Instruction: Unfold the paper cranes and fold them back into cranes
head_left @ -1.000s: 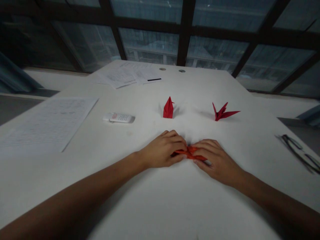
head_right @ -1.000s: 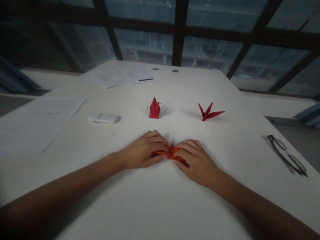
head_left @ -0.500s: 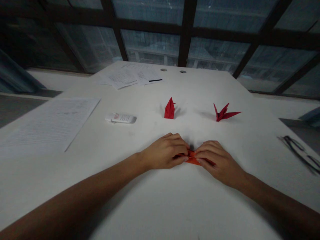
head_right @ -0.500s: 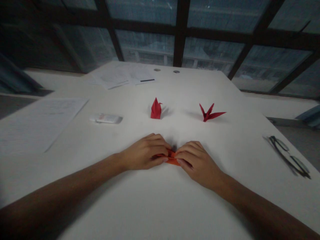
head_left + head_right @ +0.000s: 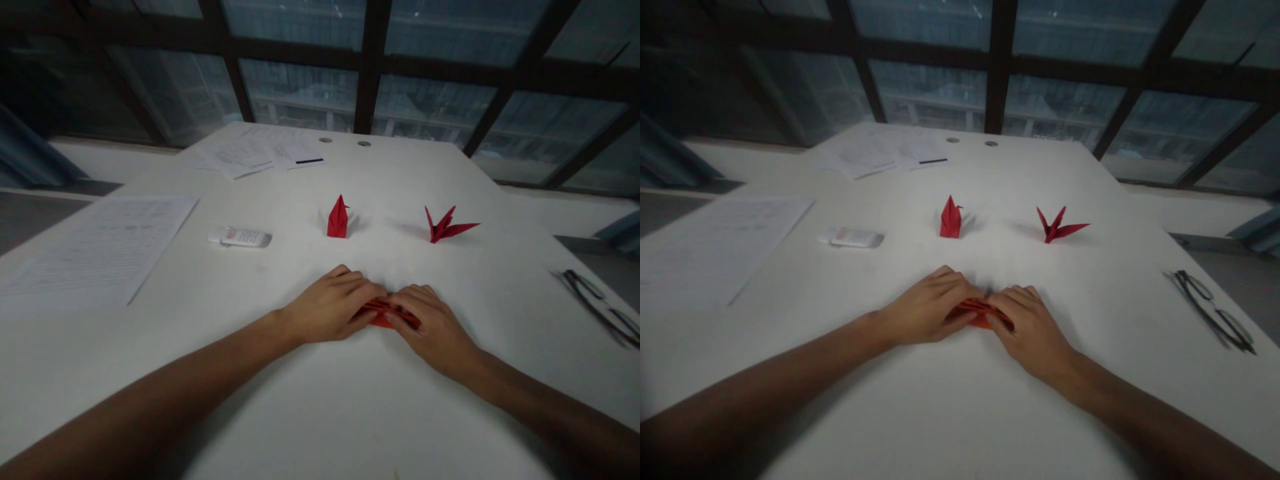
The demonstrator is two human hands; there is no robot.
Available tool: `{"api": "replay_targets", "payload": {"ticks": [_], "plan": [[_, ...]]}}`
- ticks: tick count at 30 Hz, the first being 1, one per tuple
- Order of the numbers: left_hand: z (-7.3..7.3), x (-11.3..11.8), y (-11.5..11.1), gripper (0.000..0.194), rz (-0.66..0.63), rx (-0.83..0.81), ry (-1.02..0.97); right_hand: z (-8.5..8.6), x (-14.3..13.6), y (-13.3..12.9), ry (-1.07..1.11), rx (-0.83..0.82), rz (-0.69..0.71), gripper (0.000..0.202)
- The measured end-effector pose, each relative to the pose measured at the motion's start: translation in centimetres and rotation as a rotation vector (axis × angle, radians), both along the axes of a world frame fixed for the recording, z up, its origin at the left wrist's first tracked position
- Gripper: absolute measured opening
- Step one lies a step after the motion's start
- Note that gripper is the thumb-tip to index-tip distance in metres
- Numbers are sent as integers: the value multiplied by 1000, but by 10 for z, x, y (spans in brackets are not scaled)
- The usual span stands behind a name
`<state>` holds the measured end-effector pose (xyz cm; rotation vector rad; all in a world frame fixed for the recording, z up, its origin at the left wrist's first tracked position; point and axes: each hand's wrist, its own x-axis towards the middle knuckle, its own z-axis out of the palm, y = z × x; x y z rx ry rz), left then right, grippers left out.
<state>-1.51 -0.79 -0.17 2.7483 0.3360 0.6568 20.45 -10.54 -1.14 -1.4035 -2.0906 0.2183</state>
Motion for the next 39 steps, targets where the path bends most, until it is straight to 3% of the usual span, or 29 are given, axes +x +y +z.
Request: {"api": "replay_targets", "payload": {"ticks": [3, 6, 9, 11, 14, 17, 28, 39], "plan": [[3, 0, 0, 47, 159, -213, -276, 6, 3, 2, 186, 2, -149, 24], [4, 4, 2, 50, 273, -560, -570, 9, 5, 6, 483, -83, -244, 19], [4, 9, -2, 41, 261, -886, -623, 9, 2, 10, 790, -247, -241, 15], [4, 14, -9, 35, 195, -975, -553, 8, -3, 9, 910, -320, -219, 12], [7, 18, -20, 33, 137, -834, -400, 7, -11, 3, 989, -355, -184, 10], [10, 20, -26, 31, 130, -740, -376, 6, -17, -2, 1017, -379, -146, 13], [12, 19, -28, 12, 189, -720, -296, 2, -21, -6, 1036, -398, -107, 18], [5, 18, -25, 24, 200, -853, -319, -1, -19, -8, 993, -395, -102, 18]]}}
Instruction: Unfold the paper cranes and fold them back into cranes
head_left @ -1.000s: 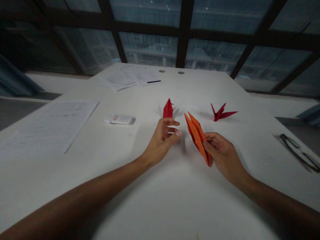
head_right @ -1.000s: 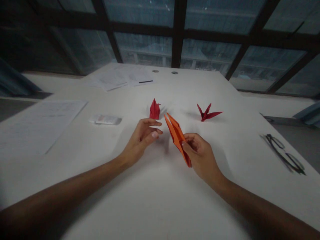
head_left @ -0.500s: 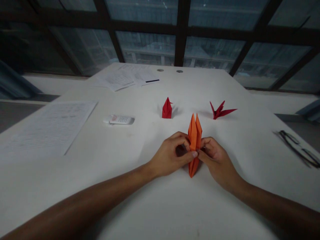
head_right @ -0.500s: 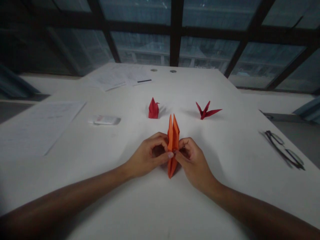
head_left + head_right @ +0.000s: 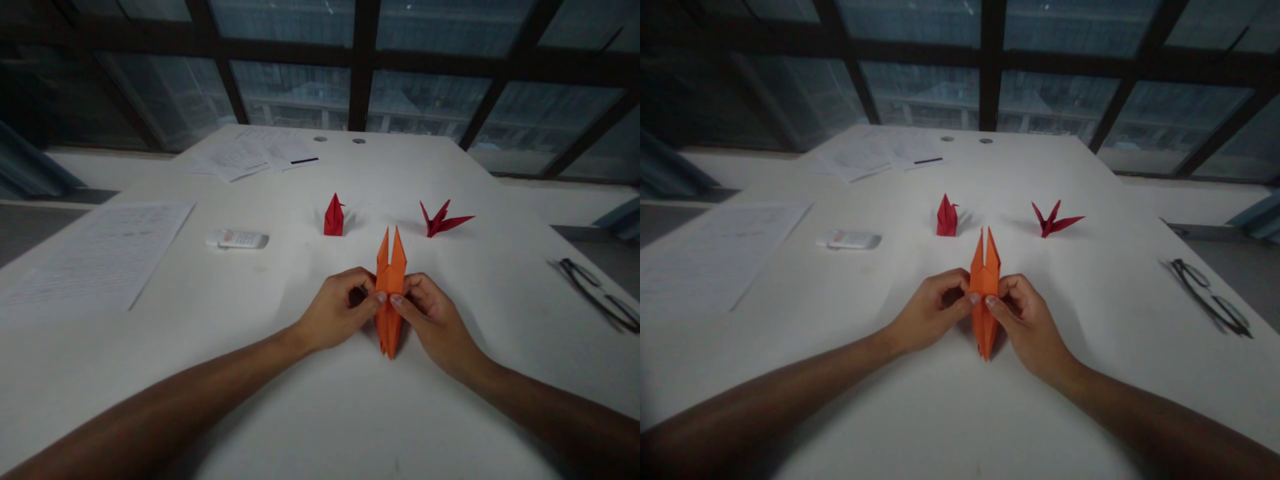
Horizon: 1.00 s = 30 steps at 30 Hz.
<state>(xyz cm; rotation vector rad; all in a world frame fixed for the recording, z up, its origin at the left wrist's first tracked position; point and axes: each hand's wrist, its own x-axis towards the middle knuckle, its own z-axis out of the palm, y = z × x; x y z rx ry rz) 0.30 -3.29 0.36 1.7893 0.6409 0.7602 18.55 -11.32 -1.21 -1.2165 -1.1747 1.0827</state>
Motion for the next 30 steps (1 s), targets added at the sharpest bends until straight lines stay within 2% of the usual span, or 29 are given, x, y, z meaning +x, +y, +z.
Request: {"api": "replay_targets", "payload": {"ticks": [6, 10, 15, 21, 30], "plan": [[-3, 0, 3, 27, -46, -164, -75, 0, 1, 1, 25, -3, 17, 17], [-4, 2, 5, 26, -52, -270, -205, 0, 3, 2, 31, -26, 39, 16], [-3, 1, 6, 52, -22, -404, -255, -3, 4, 3, 77, -37, 56, 16], [-5, -1, 8, 49, -61, -436, -260, -5, 4, 0, 77, -40, 33, 31], [-5, -1, 9, 26, -77, -283, -143, 1, 3, -4, 19, -3, 22, 18]]}}
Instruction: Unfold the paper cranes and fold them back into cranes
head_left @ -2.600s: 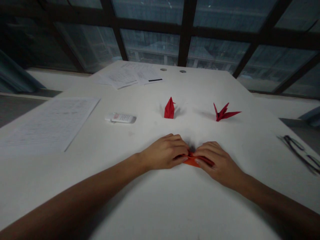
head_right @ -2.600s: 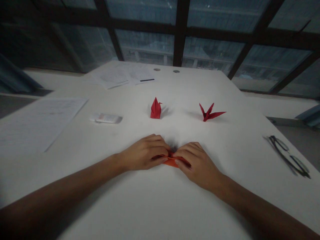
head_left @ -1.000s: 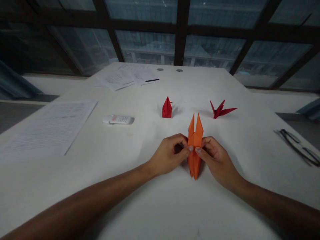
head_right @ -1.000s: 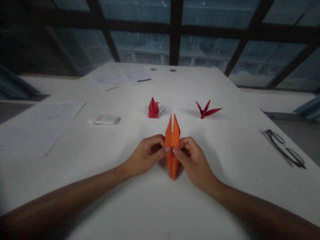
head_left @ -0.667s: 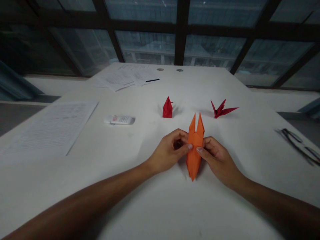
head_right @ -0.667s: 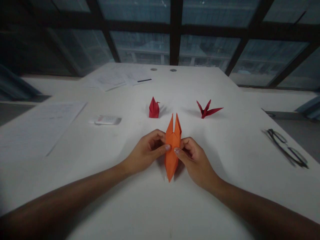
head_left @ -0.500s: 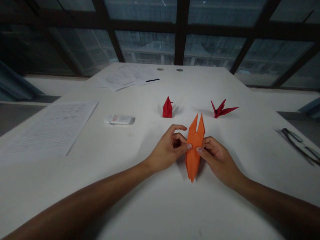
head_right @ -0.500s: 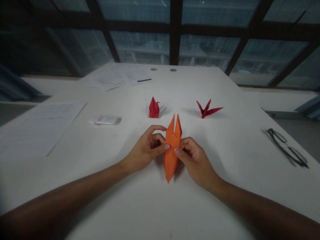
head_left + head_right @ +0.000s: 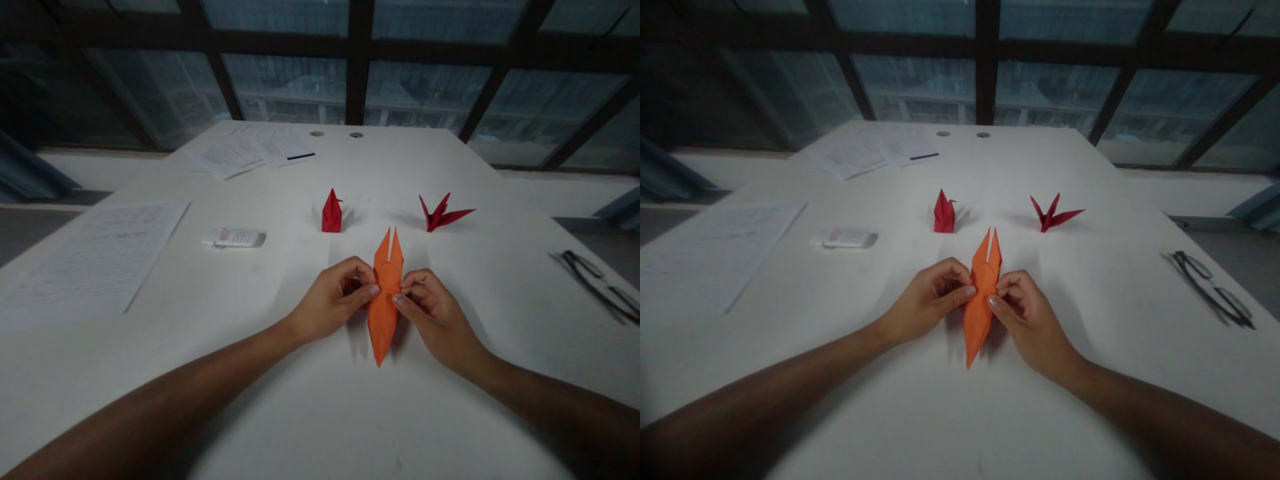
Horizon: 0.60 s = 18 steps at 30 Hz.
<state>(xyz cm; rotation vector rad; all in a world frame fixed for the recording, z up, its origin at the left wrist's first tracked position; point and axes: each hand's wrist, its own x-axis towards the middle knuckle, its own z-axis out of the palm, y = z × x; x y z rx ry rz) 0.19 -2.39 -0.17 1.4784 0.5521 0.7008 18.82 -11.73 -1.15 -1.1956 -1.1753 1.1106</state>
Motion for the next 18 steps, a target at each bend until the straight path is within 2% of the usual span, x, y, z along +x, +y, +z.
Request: {"api": "replay_targets", "payload": {"ticks": [8, 15, 18], "plan": [[-3, -2, 1, 32, -45, 2, 70, -3, 2, -1, 56, -23, -9, 22], [-5, -1, 3, 30, -3, -50, 7, 0, 4, 1, -4, -60, 95, 19], [-6, -1, 4, 29, -7, -46, 3, 0, 4, 1, -24, -59, 96, 19]]}}
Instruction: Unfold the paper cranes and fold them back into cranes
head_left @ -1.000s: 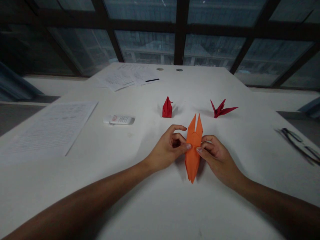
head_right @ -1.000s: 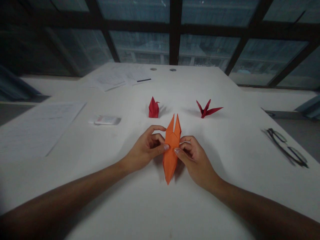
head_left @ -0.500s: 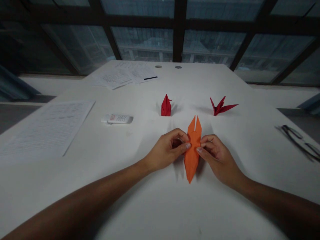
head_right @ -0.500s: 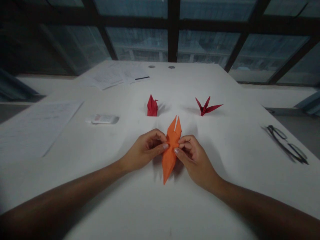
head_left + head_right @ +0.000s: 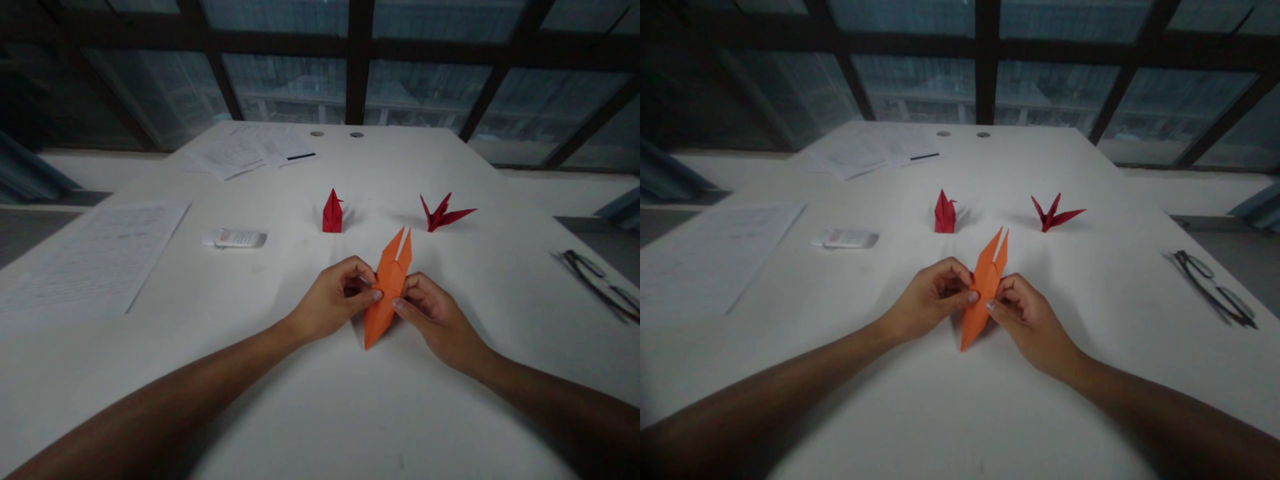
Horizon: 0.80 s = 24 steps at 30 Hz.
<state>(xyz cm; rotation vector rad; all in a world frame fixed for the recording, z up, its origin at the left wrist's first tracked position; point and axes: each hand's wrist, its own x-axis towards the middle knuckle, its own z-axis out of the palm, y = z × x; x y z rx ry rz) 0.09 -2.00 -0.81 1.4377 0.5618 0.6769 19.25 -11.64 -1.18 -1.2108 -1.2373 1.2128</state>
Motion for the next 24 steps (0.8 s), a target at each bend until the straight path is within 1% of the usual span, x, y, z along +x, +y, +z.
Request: {"api": "replay_targets", "payload": {"ticks": [5, 10, 13, 16, 18, 21, 24], "plan": [[1, -1, -1, 29, -11, 21, 7, -1, 0, -1, -1, 6, -16, 18], [5, -1, -2, 31, 2, -16, -28, -1, 0, -2, 32, -16, 12, 20], [5, 0, -2, 31, -9, -32, -47, -1, 0, -1, 12, -23, 11, 20], [6, 0, -2, 25, -23, -17, -79, -1, 1, -1, 4, -18, -9, 24], [7, -1, -2, 18, -22, 26, -69, -1, 1, -1, 15, -15, -14, 29], [9, -2, -2, 12, -35, 66, -46, -3, 2, 0, 16, -13, -16, 30], [8, -4, -1, 19, -70, 49, -64, -7, 4, 2, 19, 3, -43, 28]]}}
